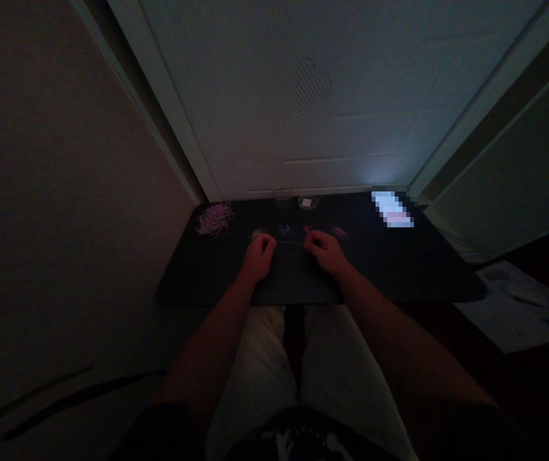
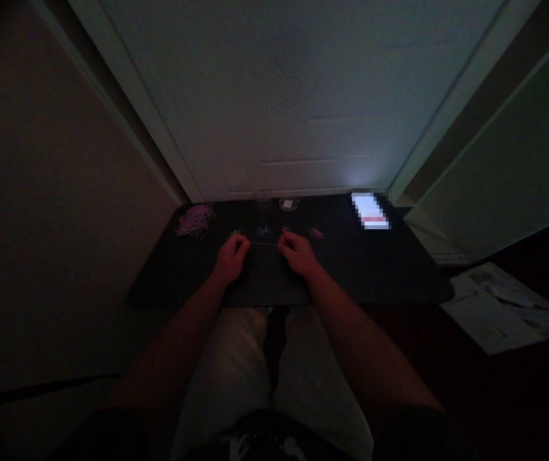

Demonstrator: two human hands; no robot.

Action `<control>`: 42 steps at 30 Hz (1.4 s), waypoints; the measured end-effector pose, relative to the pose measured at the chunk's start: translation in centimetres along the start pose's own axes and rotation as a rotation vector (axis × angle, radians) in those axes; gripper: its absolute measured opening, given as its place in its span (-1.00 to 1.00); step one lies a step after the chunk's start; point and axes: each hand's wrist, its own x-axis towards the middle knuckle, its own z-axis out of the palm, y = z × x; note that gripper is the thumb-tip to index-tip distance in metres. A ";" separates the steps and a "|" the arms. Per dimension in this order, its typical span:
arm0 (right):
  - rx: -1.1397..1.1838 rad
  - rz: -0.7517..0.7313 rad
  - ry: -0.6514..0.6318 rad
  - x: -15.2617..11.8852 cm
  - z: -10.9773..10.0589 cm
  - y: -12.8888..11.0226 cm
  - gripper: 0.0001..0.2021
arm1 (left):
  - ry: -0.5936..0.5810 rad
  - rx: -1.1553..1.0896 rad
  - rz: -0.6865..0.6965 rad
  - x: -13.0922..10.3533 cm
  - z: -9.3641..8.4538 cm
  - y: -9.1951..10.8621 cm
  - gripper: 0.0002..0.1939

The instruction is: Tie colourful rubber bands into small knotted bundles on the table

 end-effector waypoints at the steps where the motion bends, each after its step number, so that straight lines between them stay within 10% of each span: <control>1: 0.028 0.008 0.008 0.0 0.0 0.0 -0.91 | 0.040 -0.021 -0.024 0.1 0.0 -0.1 -0.88; 8: 0.115 0.025 0.017 0.1 0.0 0.3 -0.90 | 0.052 -0.200 -0.133 0.2 -0.1 -0.9 -0.85; 16: -0.024 -0.003 -0.041 -0.1 0.1 0.1 -0.92 | -0.129 0.039 0.062 -0.3 0.0 -0.3 -0.86; 21: 0.040 0.035 0.078 0.0 -0.1 0.3 -0.90 | 0.002 -0.065 -0.036 -0.2 -0.1 -0.5 -0.84; 27: -0.206 -0.067 -0.121 -0.4 0.3 -0.2 -0.93 | -0.199 0.144 0.086 -0.7 0.1 0.2 -0.86; 33: -0.004 0.033 0.096 -0.1 -0.1 0.2 -0.91 | -0.058 -0.017 0.011 -0.4 0.1 -0.2 -0.84; 42: -0.263 -0.093 -0.077 -0.4 0.3 -0.3 -0.93 | -0.050 0.064 -0.023 -0.4 0.3 -0.2 -0.84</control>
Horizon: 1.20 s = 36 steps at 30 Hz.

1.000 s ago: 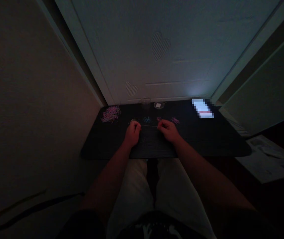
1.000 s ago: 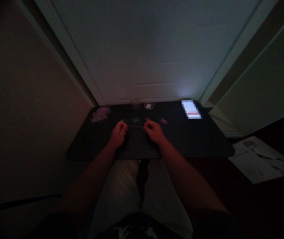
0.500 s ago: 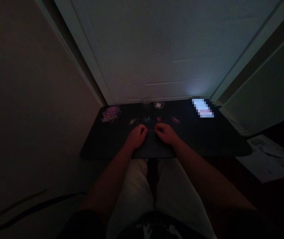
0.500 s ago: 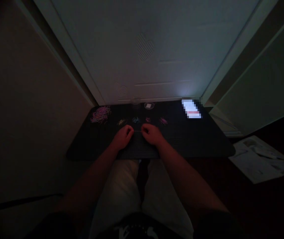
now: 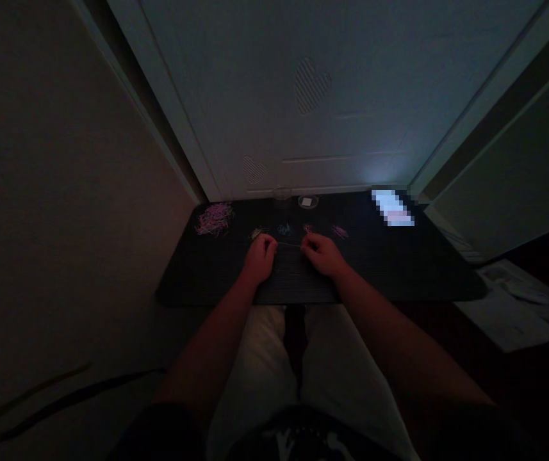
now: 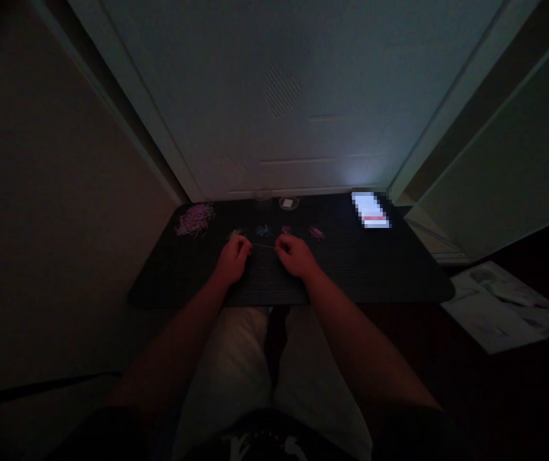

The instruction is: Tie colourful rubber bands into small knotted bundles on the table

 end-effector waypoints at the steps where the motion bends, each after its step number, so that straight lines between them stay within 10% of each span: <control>1: -0.008 0.002 -0.003 0.0 0.0 -0.1 -0.93 | -0.037 0.027 0.027 -0.1 0.0 0.1 -0.83; 36: -0.073 -0.063 -0.043 -0.1 0.4 -0.2 -0.90 | -0.176 0.059 0.038 -0.4 0.3 0.5 -0.79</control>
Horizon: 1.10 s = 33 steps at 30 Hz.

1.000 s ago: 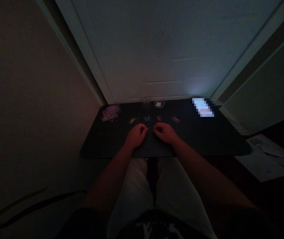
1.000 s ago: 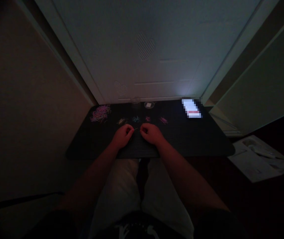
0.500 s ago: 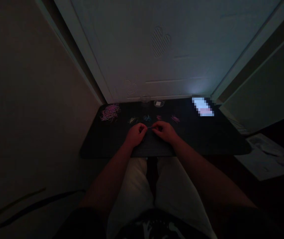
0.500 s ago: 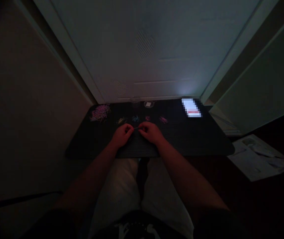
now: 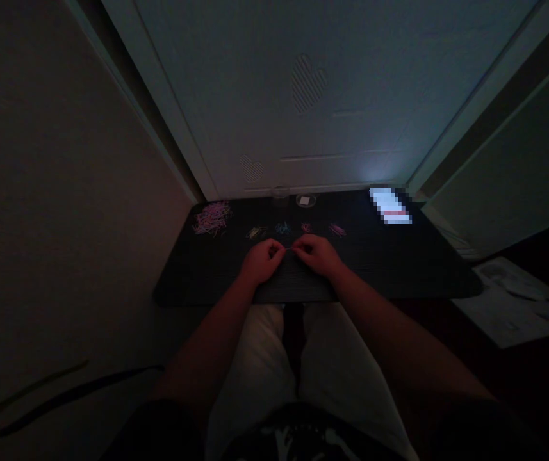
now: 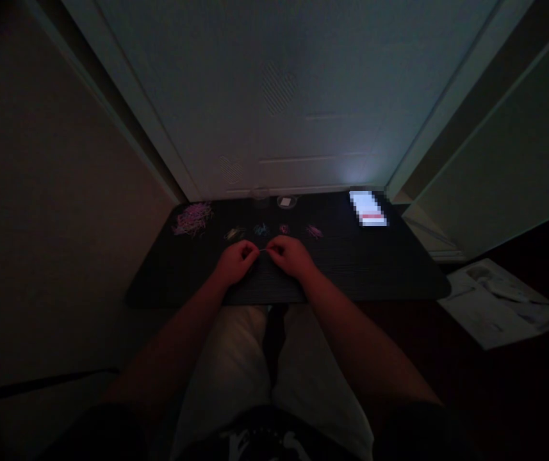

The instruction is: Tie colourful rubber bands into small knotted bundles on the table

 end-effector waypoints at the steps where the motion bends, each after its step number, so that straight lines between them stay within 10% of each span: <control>1: 0.002 0.004 -0.001 0.0 0.0 0.0 -0.90 | 0.000 0.000 0.000 0.0 0.0 0.0 -0.79; 33: 0.037 0.014 -0.002 0.0 -0.1 -0.1 -0.91 | -0.007 0.022 -0.009 0.0 -0.1 0.1 -0.77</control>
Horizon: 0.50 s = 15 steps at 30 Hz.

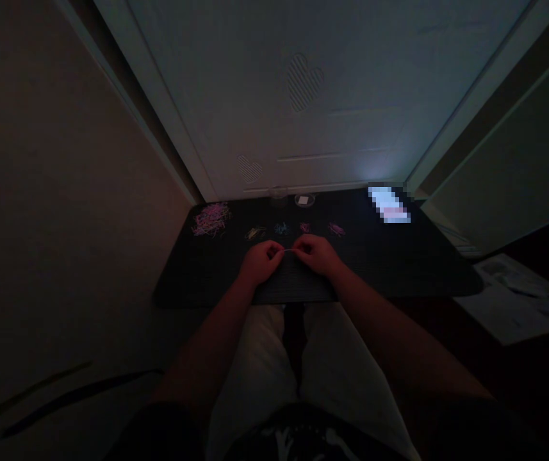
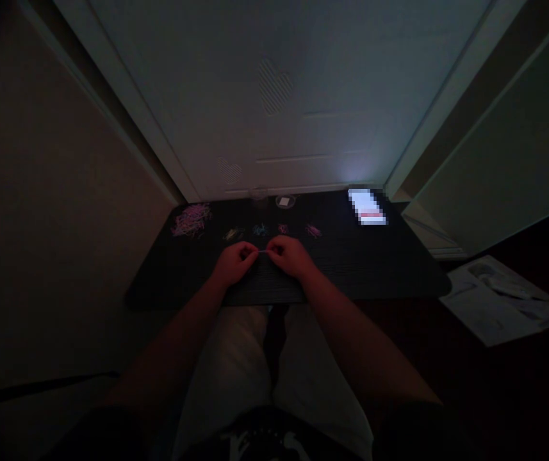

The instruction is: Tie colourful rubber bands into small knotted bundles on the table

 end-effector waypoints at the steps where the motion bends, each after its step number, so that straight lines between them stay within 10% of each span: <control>1: 0.003 -0.002 0.001 0.0 0.0 0.0 -0.91 | -0.001 0.001 0.001 0.0 0.0 0.0 -0.77; 11: -0.313 0.456 0.517 -0.4 -2.5 1.7 -0.82 | 0.017 0.024 -0.010 -0.2 -0.2 0.2 -0.78; 15: -0.388 0.641 0.537 -0.8 -4.4 2.6 -0.78 | 0.016 0.024 -0.015 -0.2 -0.3 0.3 -0.77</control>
